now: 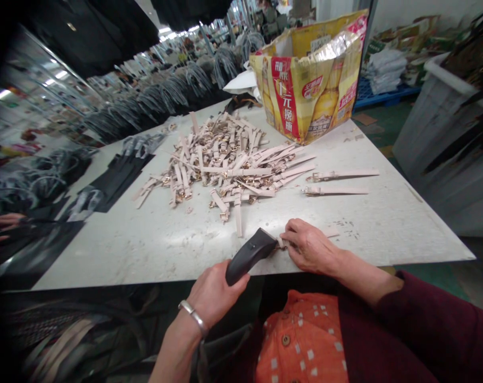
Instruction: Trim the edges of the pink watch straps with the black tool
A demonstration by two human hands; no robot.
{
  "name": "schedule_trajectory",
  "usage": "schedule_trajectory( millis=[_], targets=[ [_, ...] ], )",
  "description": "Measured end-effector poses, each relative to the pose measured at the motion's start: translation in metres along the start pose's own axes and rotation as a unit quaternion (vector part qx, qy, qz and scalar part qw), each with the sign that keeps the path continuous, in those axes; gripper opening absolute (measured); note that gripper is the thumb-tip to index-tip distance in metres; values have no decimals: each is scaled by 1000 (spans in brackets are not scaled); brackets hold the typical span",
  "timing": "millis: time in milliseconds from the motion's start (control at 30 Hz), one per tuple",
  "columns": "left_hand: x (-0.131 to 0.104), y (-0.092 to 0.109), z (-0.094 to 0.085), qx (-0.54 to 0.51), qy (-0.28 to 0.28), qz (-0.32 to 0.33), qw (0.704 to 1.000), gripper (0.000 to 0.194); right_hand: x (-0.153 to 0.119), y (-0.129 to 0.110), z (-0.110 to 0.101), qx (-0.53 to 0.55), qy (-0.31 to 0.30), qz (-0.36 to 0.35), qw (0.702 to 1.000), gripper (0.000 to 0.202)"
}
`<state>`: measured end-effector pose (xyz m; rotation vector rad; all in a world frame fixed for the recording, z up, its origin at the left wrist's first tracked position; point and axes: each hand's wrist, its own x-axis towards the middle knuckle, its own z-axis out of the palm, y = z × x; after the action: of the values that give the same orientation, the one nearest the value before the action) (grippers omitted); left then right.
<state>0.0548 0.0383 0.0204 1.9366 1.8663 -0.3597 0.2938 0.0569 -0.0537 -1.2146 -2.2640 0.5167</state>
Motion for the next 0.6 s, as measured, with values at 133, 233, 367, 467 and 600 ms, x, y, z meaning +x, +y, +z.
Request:
schedule_trajectory(
  millis=[133, 233, 367, 467, 600],
  targets=[
    [0, 1, -2, -3, -5, -8, 1000, 35, 3, -2, -1, -14, -10, 8, 1000, 22],
    [1, 2, -3, -7, -2, -9, 1000, 33, 5, -3, -1, -62, -28, 21, 997, 20],
    [2, 6, -4, -12, -2, -2, 1000, 32, 5, -3, -2, -104, -45, 56, 992, 16],
    [3, 9, -3, -11, -4, 4, 1000, 34, 2, 1, -5, -106, -37, 63, 992, 22],
    [7, 7, 0, -10, 2, 9, 1000, 35, -4, 7, -8, -79, -20, 26, 996, 27]
  ],
)
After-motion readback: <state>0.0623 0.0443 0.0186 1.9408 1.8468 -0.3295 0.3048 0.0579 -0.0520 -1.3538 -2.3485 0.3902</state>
